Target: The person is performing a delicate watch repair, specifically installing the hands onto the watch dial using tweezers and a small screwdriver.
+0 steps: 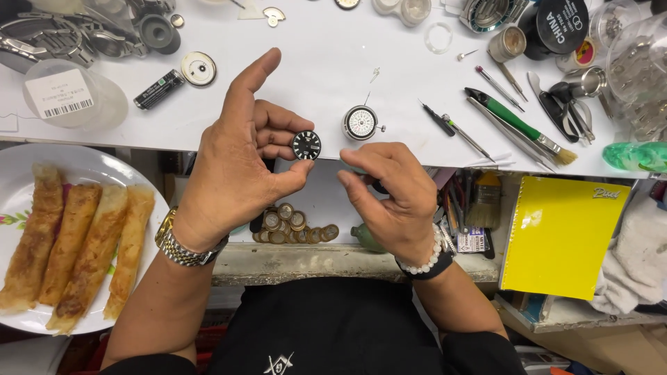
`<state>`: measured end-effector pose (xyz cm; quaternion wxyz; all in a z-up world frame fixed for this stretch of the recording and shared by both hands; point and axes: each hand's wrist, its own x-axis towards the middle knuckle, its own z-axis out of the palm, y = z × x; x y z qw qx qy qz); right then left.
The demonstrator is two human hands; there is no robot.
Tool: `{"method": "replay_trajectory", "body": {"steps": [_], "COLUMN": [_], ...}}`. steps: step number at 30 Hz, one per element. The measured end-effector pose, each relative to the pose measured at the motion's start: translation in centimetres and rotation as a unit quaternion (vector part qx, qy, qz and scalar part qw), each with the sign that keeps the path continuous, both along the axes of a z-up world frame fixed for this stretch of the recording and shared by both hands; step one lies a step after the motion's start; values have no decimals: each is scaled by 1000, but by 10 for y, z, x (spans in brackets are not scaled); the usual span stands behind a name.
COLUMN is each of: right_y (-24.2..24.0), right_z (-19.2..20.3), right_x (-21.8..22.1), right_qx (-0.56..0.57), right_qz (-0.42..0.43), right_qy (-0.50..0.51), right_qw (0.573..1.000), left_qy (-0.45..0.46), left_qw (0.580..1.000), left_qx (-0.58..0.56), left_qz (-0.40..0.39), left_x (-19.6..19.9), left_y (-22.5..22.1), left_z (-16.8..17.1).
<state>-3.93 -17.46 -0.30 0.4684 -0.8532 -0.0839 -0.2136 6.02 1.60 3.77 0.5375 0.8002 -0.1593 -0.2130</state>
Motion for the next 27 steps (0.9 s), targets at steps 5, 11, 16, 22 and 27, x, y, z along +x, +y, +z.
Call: {"method": "replay_trajectory", "body": {"steps": [5,11,16,22,27], "right_y": [7,14,18,23,25], "right_z": [3,0,3,4,3], "right_x": [7,12,15,17,18], "right_qx": [-25,-92,-106,-130,-137], "right_qz": [17,7,-3,-5,-11], "right_qy": [-19,-37,-25,-24,-28], "right_qw": [999,995,994,991,990], "left_qy": [-14,-33,-33,-41,-69], "left_qw": [1000,999,999,998,996], "left_qx": [2,-9,-17,-21,-28], "left_qz": [-19,-25,-37,-43,-51], "left_x": [0,-1,-1,-1,-2], "left_y": [3,4,7,9,11], "left_z": [-2,-3,-7,-9,-16]}}
